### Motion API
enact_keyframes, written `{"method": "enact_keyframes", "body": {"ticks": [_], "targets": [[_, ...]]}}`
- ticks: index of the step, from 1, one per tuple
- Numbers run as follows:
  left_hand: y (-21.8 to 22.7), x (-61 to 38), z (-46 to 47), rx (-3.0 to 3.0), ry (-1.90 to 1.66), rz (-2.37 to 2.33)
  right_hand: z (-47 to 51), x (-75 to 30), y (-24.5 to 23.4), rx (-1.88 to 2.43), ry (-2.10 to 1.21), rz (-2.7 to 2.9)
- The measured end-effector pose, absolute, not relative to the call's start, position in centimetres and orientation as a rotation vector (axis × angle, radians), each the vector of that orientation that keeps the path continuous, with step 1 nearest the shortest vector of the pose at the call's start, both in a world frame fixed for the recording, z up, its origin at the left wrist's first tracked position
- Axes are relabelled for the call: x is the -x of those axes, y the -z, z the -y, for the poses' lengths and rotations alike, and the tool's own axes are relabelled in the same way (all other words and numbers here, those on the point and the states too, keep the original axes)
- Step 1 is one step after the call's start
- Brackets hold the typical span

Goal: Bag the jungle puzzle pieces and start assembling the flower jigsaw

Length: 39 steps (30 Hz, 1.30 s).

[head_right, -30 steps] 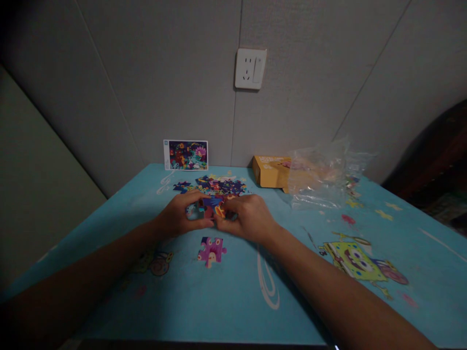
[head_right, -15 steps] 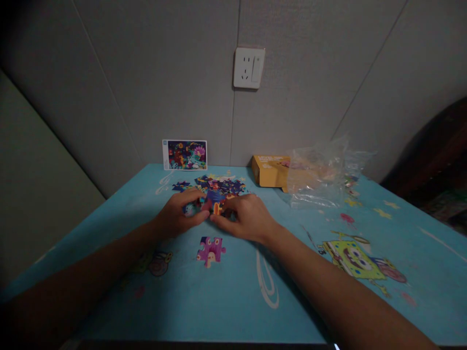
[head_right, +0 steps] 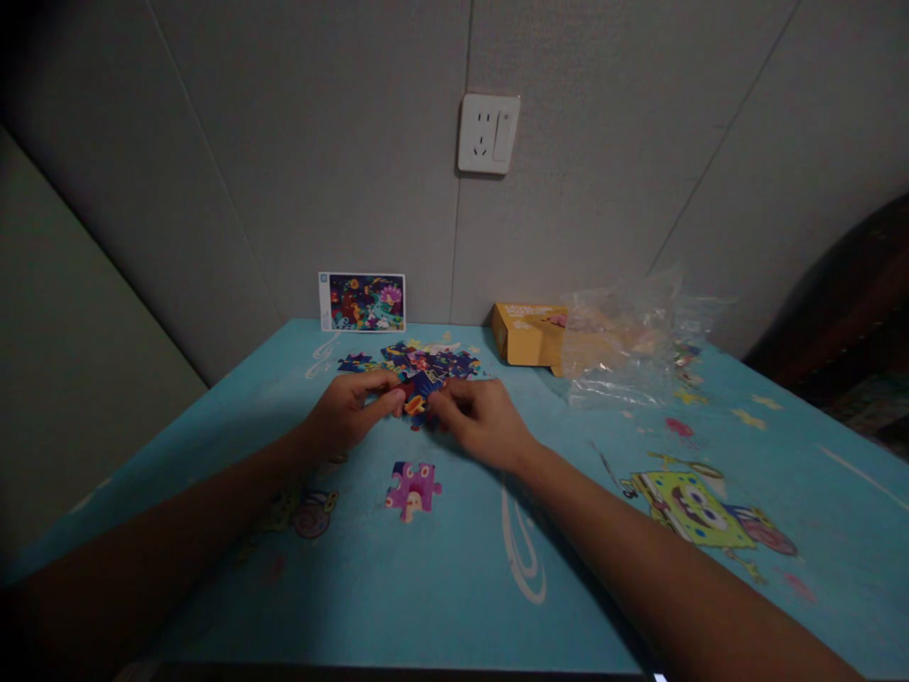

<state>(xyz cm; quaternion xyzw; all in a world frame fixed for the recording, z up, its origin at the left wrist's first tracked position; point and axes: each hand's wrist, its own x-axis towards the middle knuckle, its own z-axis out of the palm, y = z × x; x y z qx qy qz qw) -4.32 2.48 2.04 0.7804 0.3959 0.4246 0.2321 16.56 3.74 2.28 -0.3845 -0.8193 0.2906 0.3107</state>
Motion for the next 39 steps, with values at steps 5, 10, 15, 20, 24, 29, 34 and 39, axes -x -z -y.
{"method": "enact_keyframes", "body": {"ticks": [5, 10, 15, 20, 24, 29, 34, 39], "targets": [[-1.1, 4.2, -2.7, -2.057, -1.281, -1.088, -3.8, -16.0, -1.4, 0.935, -1.178, 1.92], [-0.9, 4.3, -2.8, -2.162, -1.313, -1.27, -3.6, -15.8, -1.9, 0.98, -1.118, 1.861], [-1.1, 4.3, -2.8, -2.206, -1.298, -1.467, -3.4, -15.7, -2.0, 0.998, -1.04, 1.876], [-1.1, 4.1, -2.6, -2.364, -1.244, -1.407, -3.4, -15.7, -1.6, 0.953, -1.034, 2.007], [-1.1, 4.0, -2.5, -2.347, -1.152, -1.413, -3.4, -15.8, -1.5, 0.966, -1.002, 2.101], [-1.2, 4.0, -2.4, -2.392, -1.066, -1.347, -3.3, -15.9, -1.8, 0.97, -0.977, 2.114], [-1.3, 4.1, -2.5, -2.512, -1.039, -1.277, -3.4, -15.9, -1.9, 0.943, -0.92, 2.092], [-1.1, 4.2, -2.7, -2.562, -1.034, -1.299, -3.5, -16.0, -1.6, 0.937, -0.912, 2.116]]}}
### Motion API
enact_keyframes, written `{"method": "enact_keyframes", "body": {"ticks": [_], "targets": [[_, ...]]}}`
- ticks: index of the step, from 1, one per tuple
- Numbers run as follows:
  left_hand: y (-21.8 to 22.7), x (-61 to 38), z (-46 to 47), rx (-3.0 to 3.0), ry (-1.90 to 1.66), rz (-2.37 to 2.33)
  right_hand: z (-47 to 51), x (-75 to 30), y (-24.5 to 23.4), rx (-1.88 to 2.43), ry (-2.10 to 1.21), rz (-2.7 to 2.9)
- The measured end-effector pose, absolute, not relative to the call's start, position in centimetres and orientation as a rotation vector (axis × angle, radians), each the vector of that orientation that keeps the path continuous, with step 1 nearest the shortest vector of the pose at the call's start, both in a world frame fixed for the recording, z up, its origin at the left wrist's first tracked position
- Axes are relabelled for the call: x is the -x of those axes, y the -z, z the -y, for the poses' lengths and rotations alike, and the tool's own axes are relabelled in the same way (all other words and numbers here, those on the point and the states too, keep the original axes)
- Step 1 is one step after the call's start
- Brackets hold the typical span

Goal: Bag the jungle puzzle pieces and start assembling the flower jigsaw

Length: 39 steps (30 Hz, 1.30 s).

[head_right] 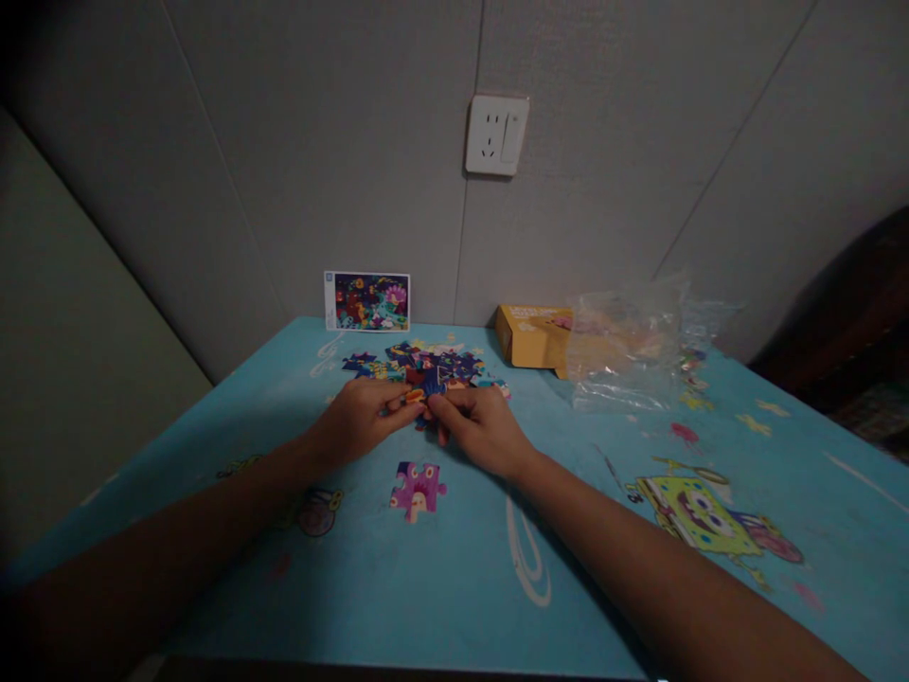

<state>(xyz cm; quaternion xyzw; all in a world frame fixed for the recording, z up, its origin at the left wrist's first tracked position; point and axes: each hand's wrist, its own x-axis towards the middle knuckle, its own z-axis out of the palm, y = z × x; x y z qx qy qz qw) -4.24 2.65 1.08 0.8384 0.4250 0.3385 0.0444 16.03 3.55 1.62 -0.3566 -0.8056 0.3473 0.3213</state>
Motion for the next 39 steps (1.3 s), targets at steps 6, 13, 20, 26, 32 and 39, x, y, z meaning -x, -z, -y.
{"method": "enact_keyframes", "body": {"ticks": [6, 13, 20, 26, 32, 39], "targets": [[-1.05, 4.11, -2.5, -2.498, -1.119, -1.348, -3.34, -16.1, -1.61, 0.926, -0.867, 2.22], [-1.29, 4.43, -2.48, -2.506, -1.096, -1.427, -3.26, -16.0, -2.06, 0.94, -0.84, 2.222], [-1.28, 4.45, -2.54, -2.55, -1.161, -1.43, -3.38, -16.14, -1.95, 0.938, -0.804, 2.22], [-1.49, 4.47, -2.29, -2.645, -1.239, -1.428, -3.36, -16.08, -2.09, 0.969, -0.814, 2.202], [-1.59, 4.58, -2.28, -2.713, -1.303, -1.43, -3.38, -16.01, -2.12, 0.95, -0.803, 2.188], [-1.57, 4.87, -2.54, -2.795, -1.35, -1.364, -3.41, -16.02, -2.21, 0.941, -0.785, 2.191]]}}
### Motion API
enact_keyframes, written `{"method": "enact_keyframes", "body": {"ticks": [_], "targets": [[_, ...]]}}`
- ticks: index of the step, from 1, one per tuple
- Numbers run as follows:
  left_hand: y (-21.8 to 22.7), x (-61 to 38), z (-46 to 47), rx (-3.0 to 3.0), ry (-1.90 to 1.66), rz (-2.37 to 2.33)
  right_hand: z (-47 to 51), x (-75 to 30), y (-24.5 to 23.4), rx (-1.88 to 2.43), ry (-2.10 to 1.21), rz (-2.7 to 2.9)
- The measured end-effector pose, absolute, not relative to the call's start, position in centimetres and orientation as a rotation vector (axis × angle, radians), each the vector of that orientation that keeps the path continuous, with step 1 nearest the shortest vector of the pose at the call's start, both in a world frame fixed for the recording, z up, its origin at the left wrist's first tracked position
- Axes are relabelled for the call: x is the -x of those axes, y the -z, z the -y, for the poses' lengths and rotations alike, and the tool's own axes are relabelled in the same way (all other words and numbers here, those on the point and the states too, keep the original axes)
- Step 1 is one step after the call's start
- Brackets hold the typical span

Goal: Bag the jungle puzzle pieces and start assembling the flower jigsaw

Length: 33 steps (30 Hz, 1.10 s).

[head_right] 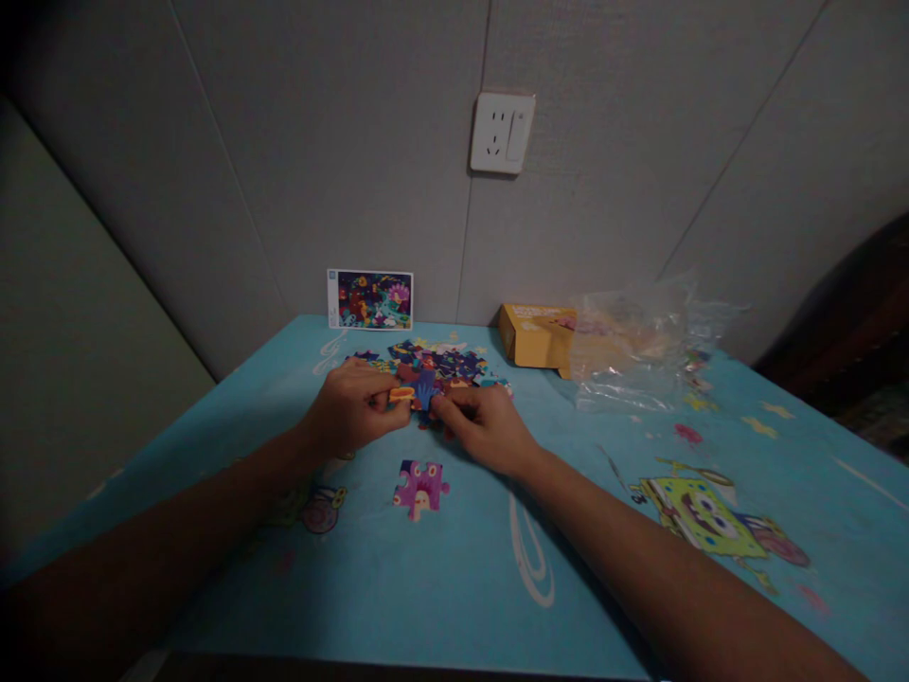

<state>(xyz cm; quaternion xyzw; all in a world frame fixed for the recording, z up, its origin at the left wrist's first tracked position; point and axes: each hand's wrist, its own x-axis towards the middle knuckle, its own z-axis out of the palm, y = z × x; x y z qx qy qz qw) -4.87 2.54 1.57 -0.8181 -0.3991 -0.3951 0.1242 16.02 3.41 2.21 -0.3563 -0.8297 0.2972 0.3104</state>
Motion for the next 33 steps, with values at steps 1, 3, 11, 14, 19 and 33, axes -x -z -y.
{"method": "enact_keyframes", "body": {"ticks": [1, 3, 11, 14, 19, 33], "targets": [[-1.53, 4.9, -2.57, 2.381, 1.148, 1.156, -3.42, -16.02, -2.2, 0.938, -0.782, 2.193], [-1.48, 4.96, -2.61, 2.374, 1.143, 1.149, -3.44, -16.02, -2.15, 0.937, -0.796, 2.189], [-1.32, 4.95, -2.77, 2.395, 1.096, 1.184, -3.37, -15.92, -1.79, 0.913, -0.968, 2.101], [-1.29, 4.91, -2.77, 2.416, 1.083, 1.209, -3.33, -15.88, -1.62, 0.912, -0.965, 2.11], [-1.22, 5.02, -2.84, 2.476, 1.088, 1.36, -3.4, -15.91, -1.52, 0.88, -0.986, 2.068], [-0.97, 4.83, -2.6, 2.782, 0.975, 1.202, -3.07, -15.95, -2.23, 0.912, -0.944, 2.109]]}}
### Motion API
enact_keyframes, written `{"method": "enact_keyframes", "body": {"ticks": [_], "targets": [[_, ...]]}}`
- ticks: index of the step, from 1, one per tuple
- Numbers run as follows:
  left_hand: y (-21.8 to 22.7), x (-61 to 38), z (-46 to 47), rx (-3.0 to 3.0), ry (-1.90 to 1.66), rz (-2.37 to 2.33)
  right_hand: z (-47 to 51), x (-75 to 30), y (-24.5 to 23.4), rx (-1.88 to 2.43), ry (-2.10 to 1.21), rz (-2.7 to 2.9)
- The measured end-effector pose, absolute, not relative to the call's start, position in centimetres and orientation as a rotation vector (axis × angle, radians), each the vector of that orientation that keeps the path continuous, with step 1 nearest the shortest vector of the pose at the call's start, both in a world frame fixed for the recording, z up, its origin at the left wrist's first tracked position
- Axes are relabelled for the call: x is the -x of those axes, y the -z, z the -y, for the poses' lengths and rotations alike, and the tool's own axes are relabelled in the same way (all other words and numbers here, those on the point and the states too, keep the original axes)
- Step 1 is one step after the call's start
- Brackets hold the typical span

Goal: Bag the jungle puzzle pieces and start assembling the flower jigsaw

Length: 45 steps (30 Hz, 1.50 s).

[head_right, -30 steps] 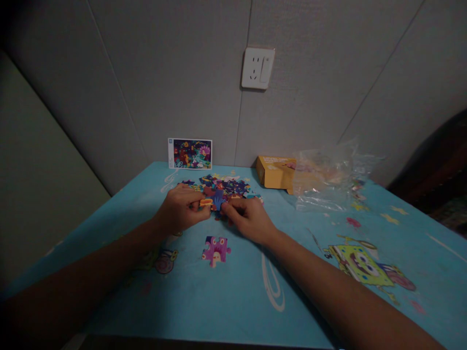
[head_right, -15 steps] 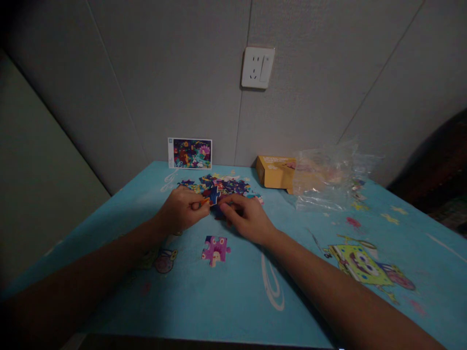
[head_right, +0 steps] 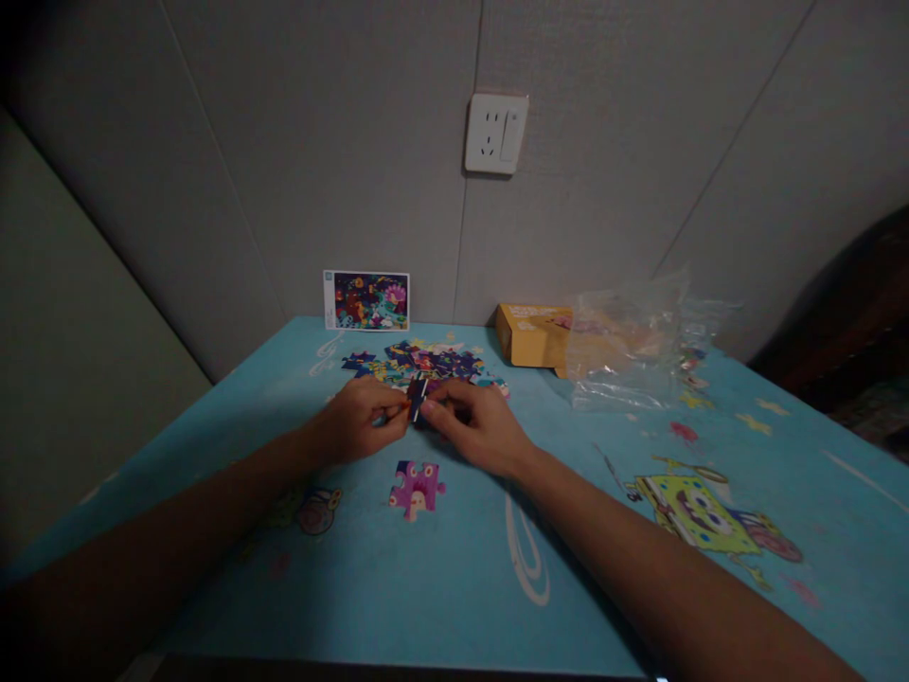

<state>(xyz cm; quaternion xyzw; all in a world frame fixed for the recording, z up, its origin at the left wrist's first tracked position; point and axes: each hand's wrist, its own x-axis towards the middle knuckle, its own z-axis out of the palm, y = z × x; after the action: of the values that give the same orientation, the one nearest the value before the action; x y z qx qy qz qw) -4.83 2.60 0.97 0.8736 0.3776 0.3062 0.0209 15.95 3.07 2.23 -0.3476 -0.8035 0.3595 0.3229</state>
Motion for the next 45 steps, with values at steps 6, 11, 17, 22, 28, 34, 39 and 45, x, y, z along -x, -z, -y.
{"method": "enact_keyframes", "body": {"ticks": [6, 11, 17, 22, 28, 34, 39, 45], "targets": [[-0.7, 5.0, -2.7, -2.686, -0.875, -1.218, -3.2, -16.1, -2.2, 0.943, -0.897, 2.127], [-1.0, 5.0, -2.8, -2.622, -0.943, -1.32, -3.6, -16.0, -1.7, 1.006, -0.869, 2.074], [-1.9, 6.4, -4.1, -2.23, -0.816, -2.094, -4.7, -16.7, -1.3, 1.213, -0.616, 2.024], [-2.0, 7.0, -4.5, -2.061, -0.65, -2.291, -5.2, -17.1, -1.6, 1.27, -0.418, 2.183], [-2.0, 6.9, -4.6, -2.013, -0.601, -2.289, -5.2, -16.9, -1.5, 1.241, -0.291, 2.255], [-1.7, 7.2, -4.7, -2.016, -0.702, -2.27, -5.2, -17.0, -1.3, 1.158, -0.303, 2.336], [-1.5, 7.3, -4.8, -2.028, -0.717, -2.257, -5.1, -16.9, -1.3, 1.123, -0.275, 2.374], [-1.7, 7.1, -4.7, -1.975, -0.782, -2.25, -5.1, -16.9, -1.1, 1.101, -0.227, 2.464]]}}
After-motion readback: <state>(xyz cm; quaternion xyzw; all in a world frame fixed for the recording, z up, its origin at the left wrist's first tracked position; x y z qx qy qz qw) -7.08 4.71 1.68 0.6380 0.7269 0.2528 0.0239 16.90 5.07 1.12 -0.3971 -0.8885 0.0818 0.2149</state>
